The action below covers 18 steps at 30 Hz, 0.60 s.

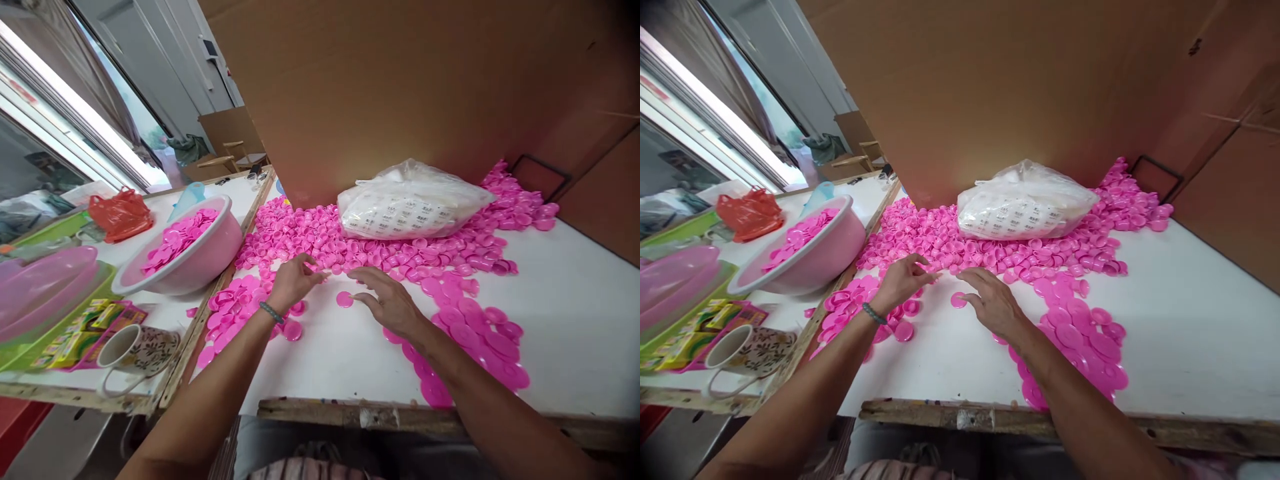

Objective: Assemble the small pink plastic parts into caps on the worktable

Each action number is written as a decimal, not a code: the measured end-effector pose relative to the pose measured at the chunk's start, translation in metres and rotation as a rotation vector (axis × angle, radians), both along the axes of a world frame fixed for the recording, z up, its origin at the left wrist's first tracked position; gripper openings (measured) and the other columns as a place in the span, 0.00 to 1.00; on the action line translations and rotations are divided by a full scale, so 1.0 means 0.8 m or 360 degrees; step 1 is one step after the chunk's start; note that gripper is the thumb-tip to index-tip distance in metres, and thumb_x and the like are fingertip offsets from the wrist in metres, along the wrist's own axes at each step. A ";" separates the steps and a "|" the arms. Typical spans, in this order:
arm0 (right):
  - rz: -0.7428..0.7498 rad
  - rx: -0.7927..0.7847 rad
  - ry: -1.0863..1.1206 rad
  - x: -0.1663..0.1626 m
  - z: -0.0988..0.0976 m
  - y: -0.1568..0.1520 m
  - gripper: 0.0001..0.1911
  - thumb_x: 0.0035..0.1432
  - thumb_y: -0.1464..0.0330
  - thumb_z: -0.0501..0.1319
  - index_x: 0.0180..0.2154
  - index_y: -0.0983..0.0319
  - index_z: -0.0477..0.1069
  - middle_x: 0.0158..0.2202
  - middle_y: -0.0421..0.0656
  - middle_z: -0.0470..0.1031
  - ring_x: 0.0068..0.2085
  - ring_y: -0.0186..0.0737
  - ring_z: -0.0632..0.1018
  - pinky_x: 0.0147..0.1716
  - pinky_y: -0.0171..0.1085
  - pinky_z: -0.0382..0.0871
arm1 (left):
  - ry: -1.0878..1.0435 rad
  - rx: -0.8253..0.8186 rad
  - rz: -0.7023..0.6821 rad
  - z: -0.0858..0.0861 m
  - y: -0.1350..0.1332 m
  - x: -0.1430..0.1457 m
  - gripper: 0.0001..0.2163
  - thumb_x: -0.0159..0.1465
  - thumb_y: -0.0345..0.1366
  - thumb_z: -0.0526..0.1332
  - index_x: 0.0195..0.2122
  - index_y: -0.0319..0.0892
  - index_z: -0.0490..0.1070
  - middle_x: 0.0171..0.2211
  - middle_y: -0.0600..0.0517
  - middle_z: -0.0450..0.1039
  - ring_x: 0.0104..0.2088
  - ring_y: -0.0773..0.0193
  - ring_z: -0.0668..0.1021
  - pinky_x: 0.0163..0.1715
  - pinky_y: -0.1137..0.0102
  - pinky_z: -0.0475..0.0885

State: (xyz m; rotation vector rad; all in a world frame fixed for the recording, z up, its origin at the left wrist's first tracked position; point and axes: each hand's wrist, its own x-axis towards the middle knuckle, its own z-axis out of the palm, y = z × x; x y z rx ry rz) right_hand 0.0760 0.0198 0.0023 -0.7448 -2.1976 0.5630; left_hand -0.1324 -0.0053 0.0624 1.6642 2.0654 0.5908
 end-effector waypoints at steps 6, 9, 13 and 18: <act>0.0253 0.0037 -0.0128 -0.001 -0.007 -0.001 0.16 0.54 0.77 0.52 0.45 0.61 0.67 0.42 0.45 0.71 0.43 0.39 0.71 0.40 0.37 0.67 | -0.0453 -0.0180 -0.0183 -0.036 -0.005 0.064 0.20 0.49 0.36 0.65 0.43 0.40 0.64 0.25 0.55 0.73 0.25 0.66 0.74 0.24 0.75 0.65; 0.0071 -0.0003 -0.0340 0.006 -0.012 0.004 0.14 0.52 0.77 0.52 0.40 0.64 0.69 0.36 0.45 0.71 0.36 0.38 0.72 0.33 0.35 0.66 | -0.0289 0.0002 -0.0162 -0.056 -0.018 0.071 0.21 0.54 0.41 0.62 0.47 0.41 0.62 0.32 0.52 0.74 0.30 0.64 0.75 0.29 0.72 0.67; -0.0241 -0.0107 -0.0486 0.012 -0.014 0.010 0.16 0.56 0.71 0.53 0.47 0.62 0.66 0.38 0.46 0.71 0.33 0.37 0.72 0.30 0.34 0.64 | 0.0347 0.0311 -0.0289 -0.072 -0.032 0.069 0.17 0.59 0.44 0.58 0.46 0.40 0.64 0.42 0.46 0.70 0.41 0.58 0.71 0.40 0.66 0.66; -0.0268 -0.0166 -0.0691 0.014 -0.021 0.014 0.13 0.60 0.64 0.51 0.31 0.60 0.72 0.29 0.42 0.71 0.30 0.36 0.71 0.28 0.34 0.61 | 0.0777 0.0225 -0.0490 -0.083 -0.033 0.068 0.08 0.63 0.36 0.52 0.35 0.39 0.67 0.33 0.47 0.71 0.36 0.59 0.70 0.36 0.66 0.67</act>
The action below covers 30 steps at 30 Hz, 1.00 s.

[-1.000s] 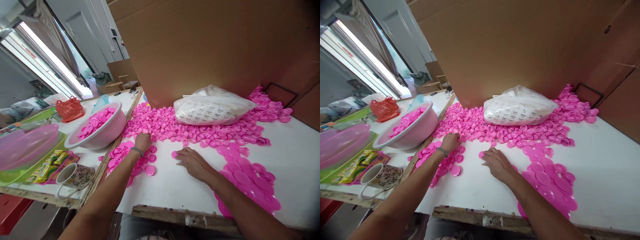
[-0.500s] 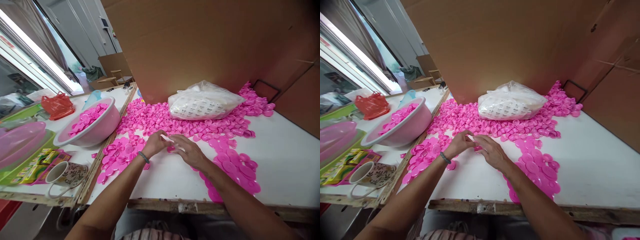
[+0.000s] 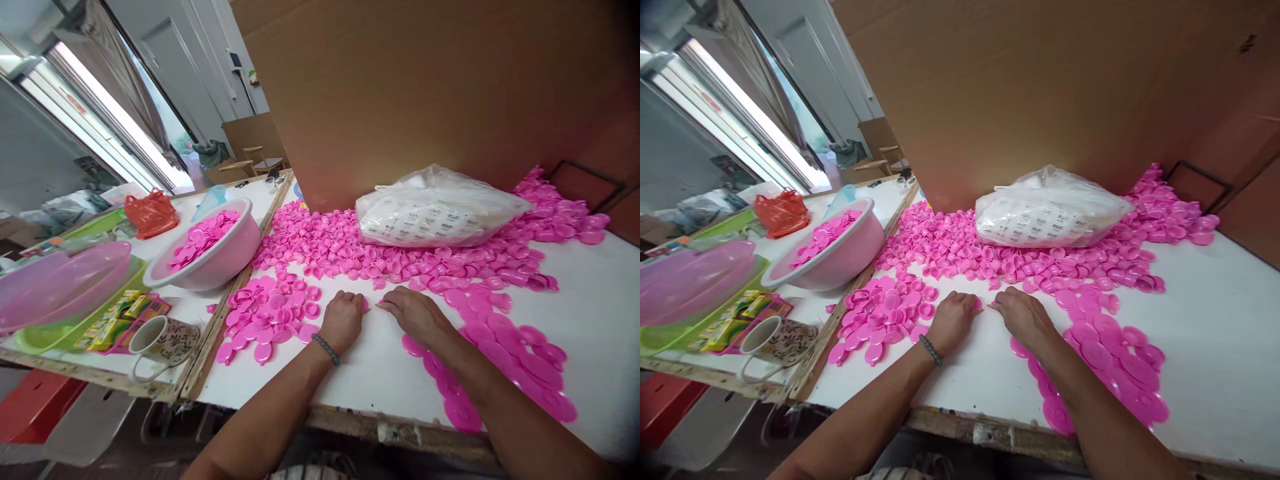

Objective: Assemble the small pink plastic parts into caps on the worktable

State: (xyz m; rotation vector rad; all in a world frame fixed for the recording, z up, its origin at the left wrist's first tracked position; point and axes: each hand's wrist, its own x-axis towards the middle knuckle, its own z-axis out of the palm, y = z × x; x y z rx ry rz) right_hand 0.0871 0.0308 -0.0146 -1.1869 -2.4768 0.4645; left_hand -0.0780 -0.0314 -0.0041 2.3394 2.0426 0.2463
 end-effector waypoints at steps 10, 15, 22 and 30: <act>0.0051 0.0114 0.0339 -0.001 -0.011 0.000 0.15 0.59 0.62 0.51 0.26 0.60 0.70 0.33 0.42 0.69 0.30 0.34 0.71 0.24 0.33 0.59 | -0.0071 0.0078 0.0090 0.004 -0.003 -0.002 0.10 0.58 0.31 0.53 0.40 0.39 0.67 0.33 0.47 0.71 0.35 0.58 0.72 0.34 0.67 0.69; 0.0154 0.0164 0.0327 -0.005 -0.002 -0.001 0.16 0.61 0.64 0.50 0.27 0.61 0.71 0.31 0.43 0.70 0.32 0.36 0.71 0.28 0.34 0.62 | -0.0655 0.0067 0.0249 -0.006 0.001 -0.013 0.13 0.62 0.30 0.49 0.41 0.42 0.71 0.34 0.51 0.75 0.34 0.64 0.75 0.36 0.71 0.68; 0.0178 0.0039 0.0514 -0.013 0.007 -0.005 0.11 0.59 0.67 0.53 0.29 0.62 0.72 0.31 0.43 0.74 0.34 0.37 0.73 0.34 0.35 0.66 | -0.1035 -0.0147 0.0255 -0.005 -0.005 -0.025 0.21 0.53 0.44 0.63 0.46 0.41 0.69 0.39 0.48 0.73 0.37 0.60 0.73 0.37 0.68 0.68; 0.0489 0.0184 0.0297 -0.029 -0.003 -0.023 0.17 0.58 0.75 0.45 0.24 0.60 0.67 0.25 0.41 0.70 0.29 0.37 0.71 0.27 0.34 0.64 | -0.1027 -0.0132 0.0217 -0.019 -0.012 -0.019 0.26 0.53 0.37 0.64 0.53 0.44 0.62 0.39 0.48 0.72 0.36 0.62 0.74 0.38 0.68 0.69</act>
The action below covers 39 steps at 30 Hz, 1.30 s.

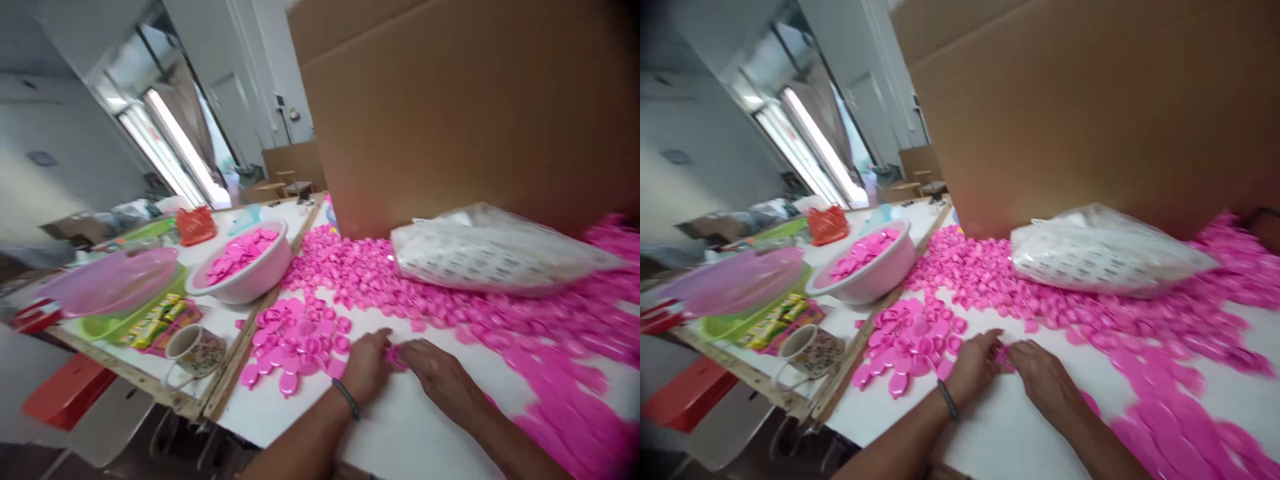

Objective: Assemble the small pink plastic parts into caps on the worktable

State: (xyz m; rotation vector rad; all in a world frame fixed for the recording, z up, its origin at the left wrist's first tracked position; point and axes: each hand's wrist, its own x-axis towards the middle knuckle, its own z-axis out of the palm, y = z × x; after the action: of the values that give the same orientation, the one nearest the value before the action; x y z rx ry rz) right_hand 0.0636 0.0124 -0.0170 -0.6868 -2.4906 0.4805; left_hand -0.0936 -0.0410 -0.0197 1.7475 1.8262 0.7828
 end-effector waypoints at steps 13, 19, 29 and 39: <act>0.0032 0.0313 0.0101 -0.012 -0.024 0.001 0.18 0.48 0.79 0.49 0.30 0.54 0.72 0.28 0.41 0.75 0.28 0.39 0.74 0.28 0.37 0.67 | 0.0046 -0.0067 -0.0069 -0.007 0.005 -0.006 0.25 0.53 0.32 0.60 0.54 0.44 0.61 0.38 0.47 0.72 0.37 0.58 0.73 0.38 0.66 0.69; -0.0079 0.0033 0.0129 0.001 -0.033 0.014 0.13 0.51 0.72 0.53 0.31 0.54 0.75 0.30 0.43 0.76 0.33 0.43 0.76 0.30 0.38 0.70 | 0.0039 -0.0005 -0.0165 -0.001 0.003 -0.010 0.23 0.52 0.43 0.64 0.50 0.45 0.66 0.38 0.48 0.73 0.37 0.60 0.73 0.39 0.67 0.69; -0.0446 -0.0771 0.0193 0.014 0.007 0.012 0.14 0.52 0.58 0.56 0.26 0.59 0.74 0.29 0.41 0.77 0.34 0.43 0.76 0.33 0.37 0.70 | 0.0048 0.0071 -0.0158 0.006 0.001 -0.004 0.12 0.58 0.37 0.59 0.43 0.43 0.69 0.35 0.51 0.74 0.35 0.63 0.74 0.38 0.71 0.68; -0.0246 -0.0019 0.0015 0.031 0.013 0.008 0.12 0.58 0.69 0.54 0.26 0.60 0.73 0.27 0.42 0.74 0.36 0.40 0.69 0.33 0.37 0.64 | 0.0124 0.0026 -0.0235 0.013 -0.009 0.009 0.21 0.53 0.40 0.64 0.48 0.43 0.65 0.38 0.48 0.70 0.38 0.59 0.71 0.38 0.67 0.67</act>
State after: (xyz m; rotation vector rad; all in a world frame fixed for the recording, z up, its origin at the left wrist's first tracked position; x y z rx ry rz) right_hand 0.0886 0.0189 -0.0065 -0.8716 -2.4044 0.4400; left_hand -0.0862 -0.0479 -0.0092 1.9232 1.7204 0.6812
